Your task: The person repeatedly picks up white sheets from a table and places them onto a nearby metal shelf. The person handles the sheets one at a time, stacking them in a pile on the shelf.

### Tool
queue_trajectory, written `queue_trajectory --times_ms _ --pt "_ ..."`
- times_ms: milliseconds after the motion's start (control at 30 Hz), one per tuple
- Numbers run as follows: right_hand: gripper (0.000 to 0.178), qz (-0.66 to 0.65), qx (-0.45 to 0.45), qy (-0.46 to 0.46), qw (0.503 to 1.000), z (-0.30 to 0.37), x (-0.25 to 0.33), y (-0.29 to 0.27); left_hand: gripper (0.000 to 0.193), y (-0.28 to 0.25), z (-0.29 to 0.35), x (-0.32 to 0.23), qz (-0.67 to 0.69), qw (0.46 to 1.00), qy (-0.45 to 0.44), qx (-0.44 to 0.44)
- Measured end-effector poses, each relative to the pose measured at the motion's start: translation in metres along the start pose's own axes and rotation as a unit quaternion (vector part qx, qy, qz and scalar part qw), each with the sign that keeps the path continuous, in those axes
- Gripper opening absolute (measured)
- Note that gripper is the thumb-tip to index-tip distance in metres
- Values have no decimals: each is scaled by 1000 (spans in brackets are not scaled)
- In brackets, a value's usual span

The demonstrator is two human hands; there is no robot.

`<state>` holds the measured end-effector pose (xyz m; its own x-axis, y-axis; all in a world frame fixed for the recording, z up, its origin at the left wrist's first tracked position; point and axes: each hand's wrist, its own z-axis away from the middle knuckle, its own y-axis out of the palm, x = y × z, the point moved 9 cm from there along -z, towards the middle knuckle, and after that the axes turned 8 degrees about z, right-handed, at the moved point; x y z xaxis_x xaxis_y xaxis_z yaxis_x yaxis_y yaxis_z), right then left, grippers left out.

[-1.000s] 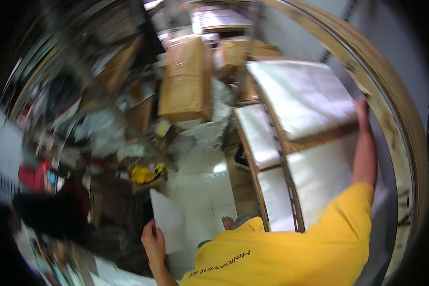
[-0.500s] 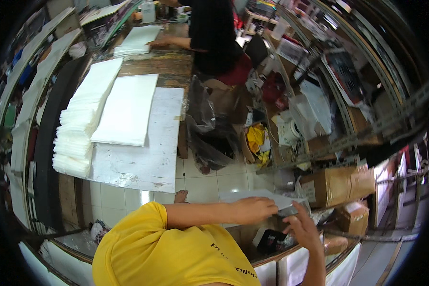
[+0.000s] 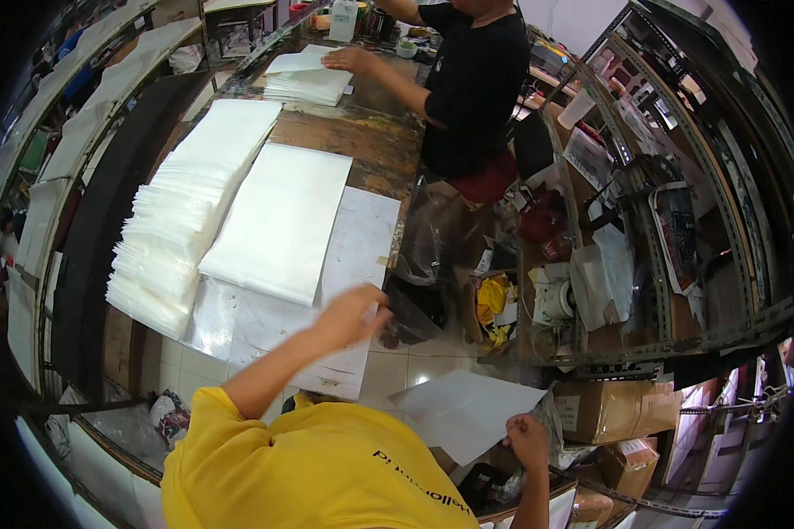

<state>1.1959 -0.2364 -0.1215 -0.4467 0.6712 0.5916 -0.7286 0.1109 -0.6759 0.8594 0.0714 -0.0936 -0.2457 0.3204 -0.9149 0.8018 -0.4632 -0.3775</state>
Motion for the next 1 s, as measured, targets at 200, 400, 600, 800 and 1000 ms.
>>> queue_trajectory --times_ms 200,400,600,800,1000 --pt "11 -8 -14 24 1000 -9 -22 12 39 -180 -28 92 -338 923 -31 -181" --pt "10 38 -36 13 999 -12 -27 15 58 -255 -81 133 -522 818 14 -240" --pt "15 98 -43 78 991 14 -1 13 34 -298 -126 245 -591 792 -119 -93" --pt "30 159 -66 62 983 37 17 3 17 -325 -152 304 -585 804 -55 -89" --pt "32 96 -186 41 977 55 7 -84 25 -270 -180 202 -540 829 119 -83"
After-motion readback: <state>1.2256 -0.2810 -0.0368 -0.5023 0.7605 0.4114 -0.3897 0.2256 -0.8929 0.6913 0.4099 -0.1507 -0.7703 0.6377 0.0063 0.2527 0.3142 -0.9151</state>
